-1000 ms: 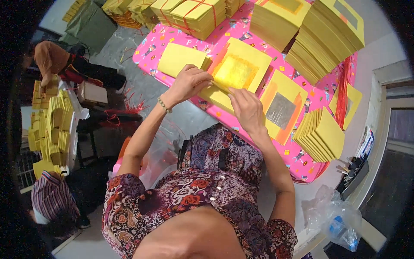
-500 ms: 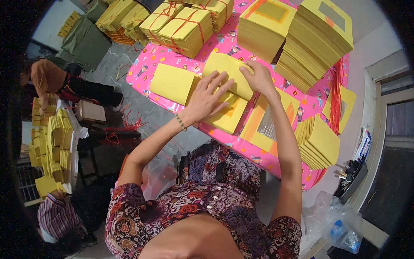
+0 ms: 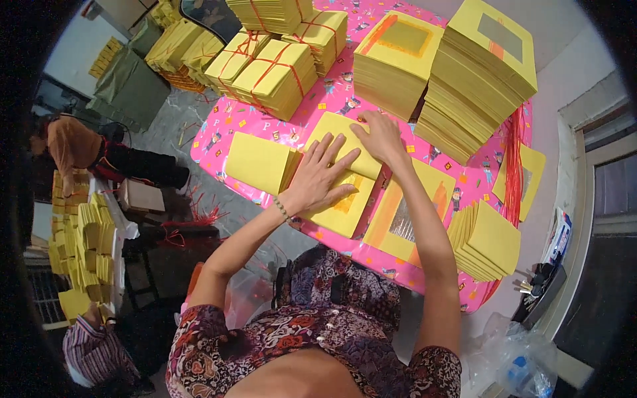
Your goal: Folding and stacking sheets of joss paper at a work table.
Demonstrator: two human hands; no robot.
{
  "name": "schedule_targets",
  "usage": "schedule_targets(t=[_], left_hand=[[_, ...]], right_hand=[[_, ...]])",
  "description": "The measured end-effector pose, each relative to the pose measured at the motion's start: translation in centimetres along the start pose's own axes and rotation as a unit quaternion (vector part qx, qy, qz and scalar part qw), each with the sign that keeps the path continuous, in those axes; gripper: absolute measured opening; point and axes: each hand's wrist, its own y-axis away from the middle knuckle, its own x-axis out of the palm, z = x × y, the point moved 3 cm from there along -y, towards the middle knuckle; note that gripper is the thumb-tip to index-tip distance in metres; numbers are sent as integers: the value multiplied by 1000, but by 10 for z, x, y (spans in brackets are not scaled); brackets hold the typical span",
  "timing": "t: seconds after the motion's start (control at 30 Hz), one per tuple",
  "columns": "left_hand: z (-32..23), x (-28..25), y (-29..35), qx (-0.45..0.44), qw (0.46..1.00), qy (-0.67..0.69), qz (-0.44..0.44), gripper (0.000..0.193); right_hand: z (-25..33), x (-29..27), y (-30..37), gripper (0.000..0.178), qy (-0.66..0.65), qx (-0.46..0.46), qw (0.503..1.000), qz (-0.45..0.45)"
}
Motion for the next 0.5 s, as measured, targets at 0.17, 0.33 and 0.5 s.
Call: schedule_targets(t=[0.17,0.33,0.5], left_hand=[[1,1,0,-12,1000,14,2,72],[2,-2,-2,-12,999,25,24,74],[7,1,0,-3,997,65,34,78]], right_hand=[[5,14,-3,41,-42,18,998,32],[8,10,0,39,-46,-8,999,2],[9,11,1,38,-28,-8,1000,2]])
